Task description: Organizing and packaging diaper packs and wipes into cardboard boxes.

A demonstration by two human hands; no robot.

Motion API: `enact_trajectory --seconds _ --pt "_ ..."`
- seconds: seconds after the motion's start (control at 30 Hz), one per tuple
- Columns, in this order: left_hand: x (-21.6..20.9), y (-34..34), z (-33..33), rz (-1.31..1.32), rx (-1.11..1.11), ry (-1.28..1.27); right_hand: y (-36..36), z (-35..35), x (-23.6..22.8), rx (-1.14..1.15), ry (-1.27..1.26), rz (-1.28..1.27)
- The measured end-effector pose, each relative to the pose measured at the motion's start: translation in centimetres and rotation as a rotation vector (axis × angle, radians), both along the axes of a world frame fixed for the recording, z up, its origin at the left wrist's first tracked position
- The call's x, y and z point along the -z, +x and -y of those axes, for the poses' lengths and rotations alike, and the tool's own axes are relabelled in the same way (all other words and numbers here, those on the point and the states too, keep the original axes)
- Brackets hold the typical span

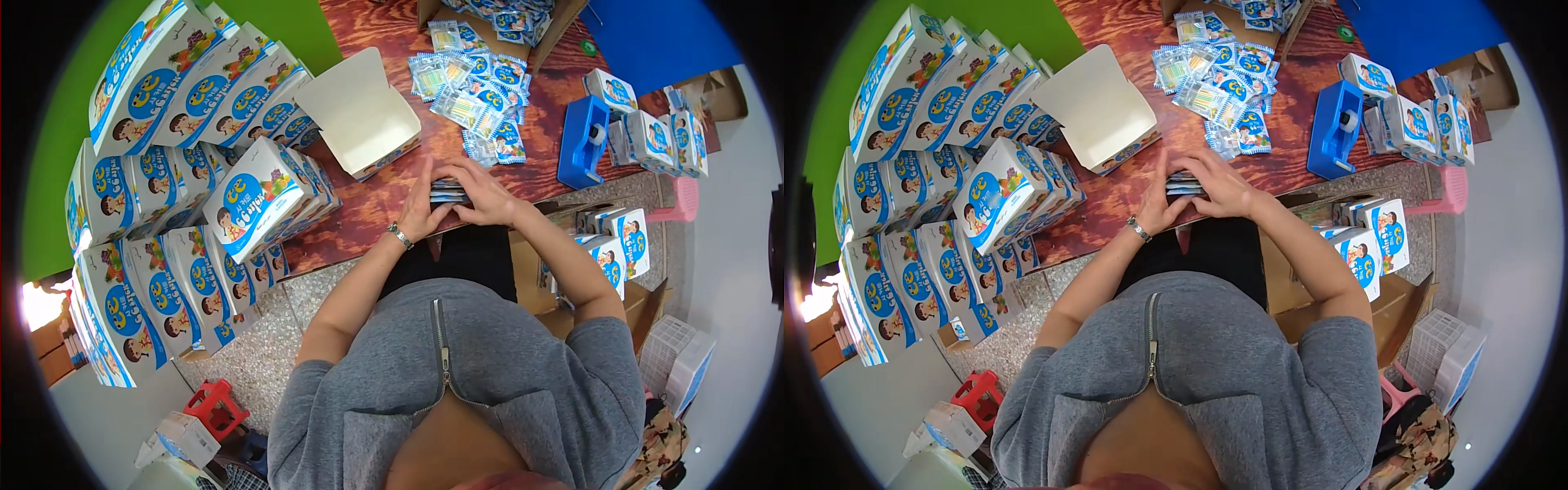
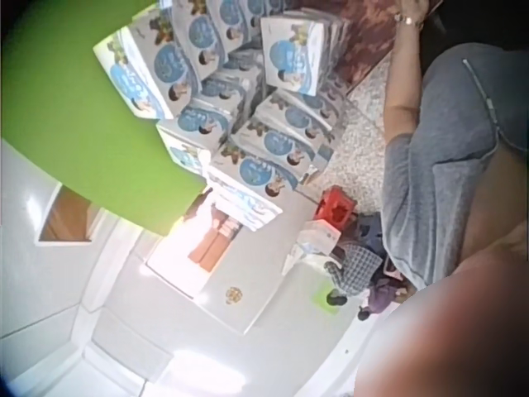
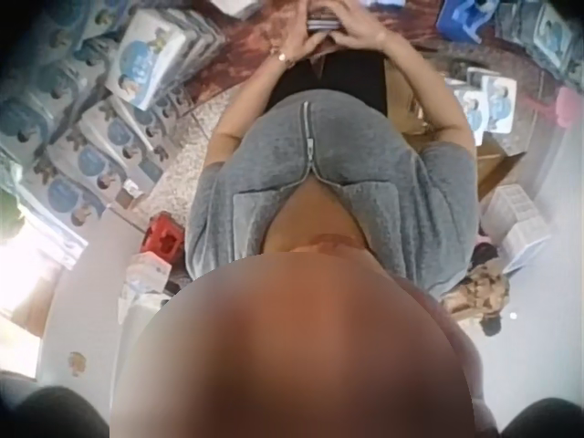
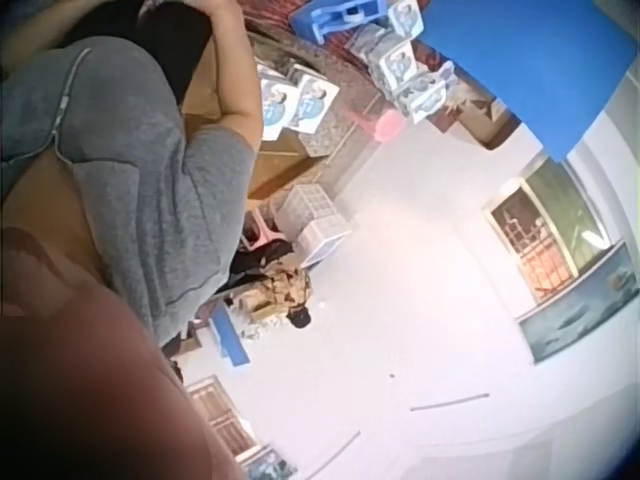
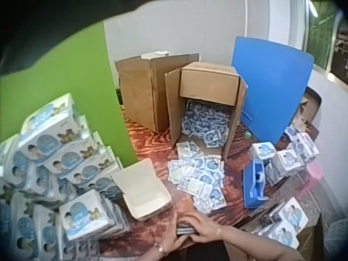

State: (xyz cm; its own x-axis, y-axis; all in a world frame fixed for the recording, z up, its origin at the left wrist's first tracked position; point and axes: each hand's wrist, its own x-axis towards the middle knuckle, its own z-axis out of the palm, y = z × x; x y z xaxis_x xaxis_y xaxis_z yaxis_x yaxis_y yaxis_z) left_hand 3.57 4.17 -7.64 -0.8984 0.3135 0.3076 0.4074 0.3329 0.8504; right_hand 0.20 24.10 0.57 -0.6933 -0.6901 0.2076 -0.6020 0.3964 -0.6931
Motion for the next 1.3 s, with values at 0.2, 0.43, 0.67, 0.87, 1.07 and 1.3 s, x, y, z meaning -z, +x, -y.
enact_trajectory --seconds 0.2,0.43,0.67,0.87,1.07,1.3 --pt "-1.1 -0.1 -0.6 -0.051 -0.011 -0.052 -8.6 -3.0 2.7 0.494 0.067 -0.086" --pt "-1.2 -0.5 -0.9 -0.002 -0.018 -0.022 -12.1 -1.2 2.8 0.560 0.666 -0.339" --pt "-1.3 -0.4 -0.7 -0.015 -0.040 0.007 -6.9 -3.3 0.8 0.589 0.096 -0.215" --pt "-0.9 -0.3 -1.2 0.004 -0.027 0.012 -6.3 -7.7 2.8 0.745 0.077 0.046" --pt "-1.6 0.2 0.3 -0.113 -0.020 -0.017 -8.8 -8.5 1.6 0.694 0.623 -0.402" --pt "-0.7 0.5 -0.3 -0.090 -0.016 0.056 -6.6 -9.1 3.4 0.898 0.197 0.408"
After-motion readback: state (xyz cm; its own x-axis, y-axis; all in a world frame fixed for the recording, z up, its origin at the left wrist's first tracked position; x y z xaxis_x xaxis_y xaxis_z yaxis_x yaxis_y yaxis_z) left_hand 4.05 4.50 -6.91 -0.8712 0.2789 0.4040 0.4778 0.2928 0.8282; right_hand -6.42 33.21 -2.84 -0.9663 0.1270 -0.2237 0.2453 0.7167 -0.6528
